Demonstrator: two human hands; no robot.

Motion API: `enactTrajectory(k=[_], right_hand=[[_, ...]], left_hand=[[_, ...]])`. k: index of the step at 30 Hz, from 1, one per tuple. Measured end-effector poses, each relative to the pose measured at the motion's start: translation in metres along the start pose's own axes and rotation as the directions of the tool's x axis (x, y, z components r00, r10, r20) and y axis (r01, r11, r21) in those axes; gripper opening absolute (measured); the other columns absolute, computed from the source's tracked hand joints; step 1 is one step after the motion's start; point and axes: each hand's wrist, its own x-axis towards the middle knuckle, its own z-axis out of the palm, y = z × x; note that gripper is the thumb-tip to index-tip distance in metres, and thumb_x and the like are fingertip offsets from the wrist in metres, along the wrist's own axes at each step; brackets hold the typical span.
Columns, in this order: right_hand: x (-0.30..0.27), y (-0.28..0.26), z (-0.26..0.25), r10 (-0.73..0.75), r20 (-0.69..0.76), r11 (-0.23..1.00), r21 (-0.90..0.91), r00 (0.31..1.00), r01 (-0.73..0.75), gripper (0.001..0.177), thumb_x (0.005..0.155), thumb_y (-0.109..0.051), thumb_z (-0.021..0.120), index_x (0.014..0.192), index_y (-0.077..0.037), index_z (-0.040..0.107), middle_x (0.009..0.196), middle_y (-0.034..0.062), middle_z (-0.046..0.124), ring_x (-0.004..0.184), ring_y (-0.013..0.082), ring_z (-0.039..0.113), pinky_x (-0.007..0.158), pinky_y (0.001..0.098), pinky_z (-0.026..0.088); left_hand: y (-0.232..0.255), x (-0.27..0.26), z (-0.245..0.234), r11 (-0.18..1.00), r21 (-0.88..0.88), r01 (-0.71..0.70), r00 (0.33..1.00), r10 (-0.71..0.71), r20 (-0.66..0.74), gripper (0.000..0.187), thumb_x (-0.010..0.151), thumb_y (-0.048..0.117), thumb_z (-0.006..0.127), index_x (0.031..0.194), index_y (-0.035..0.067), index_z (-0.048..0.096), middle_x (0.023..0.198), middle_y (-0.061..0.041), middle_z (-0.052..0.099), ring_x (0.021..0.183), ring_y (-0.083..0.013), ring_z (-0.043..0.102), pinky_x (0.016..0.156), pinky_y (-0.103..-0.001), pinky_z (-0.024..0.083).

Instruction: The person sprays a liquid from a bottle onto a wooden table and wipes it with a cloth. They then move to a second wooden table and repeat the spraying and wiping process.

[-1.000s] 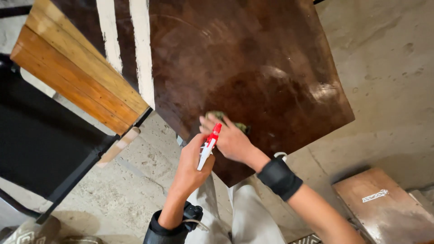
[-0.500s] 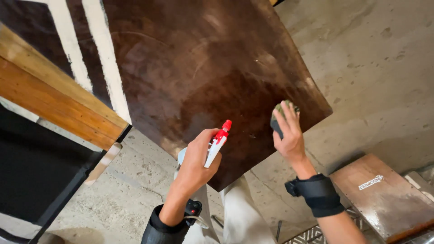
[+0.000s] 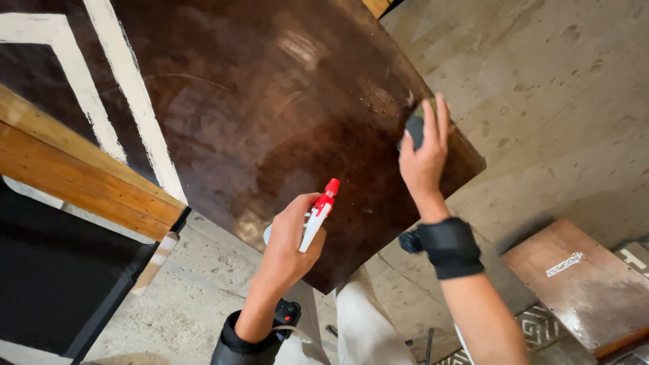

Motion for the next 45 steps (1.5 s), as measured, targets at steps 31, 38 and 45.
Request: enactTrajectory(k=[31,38,45], right_hand=[[0.036,-0.095,0.061,-0.32,0.298,0.938,-0.035,0.899,0.346,0.066,0.085,0.007,0.059,0.15,0.002,0.05,0.166,0.0243,0.029,0.155,0.0488,0.024,0.125,0.0597,0.023],[-0.017,-0.104,0.022,-0.249,0.38,0.967,0.152,0.891,0.206,0.065,0.078,0.008,0.061,0.142,-0.001,0.057,0.161,0.0198,0.042,0.153,0.0388,0.037,0.126,0.0504,0.03],[-0.017,-0.107,0.012,-0.029,0.118,0.995,0.102,0.993,0.017,0.06,0.087,0.009,0.065,0.144,-0.003,0.055,0.163,0.0179,0.04,0.148,0.0396,0.046,0.124,0.0462,0.039]], left_hand=[[0.002,0.049,-0.053,0.996,-0.05,-0.072,0.986,0.079,0.144,0.04,0.081,0.001,0.058,0.121,-0.002,0.061,0.1,-0.014,0.073,0.087,-0.0222,0.071,0.081,-0.031,0.053],[0.006,0.082,-0.084,0.998,0.025,-0.055,0.972,0.048,0.23,0.039,0.078,0.001,0.061,0.117,-0.001,0.064,0.086,-0.015,0.067,0.073,-0.0258,0.065,0.071,-0.034,0.052],[0.005,0.095,-0.102,0.985,0.139,-0.105,0.968,0.07,0.24,0.036,0.079,0.002,0.062,0.114,-0.001,0.064,0.083,-0.019,0.064,0.071,-0.0336,0.063,0.067,-0.036,0.05]])
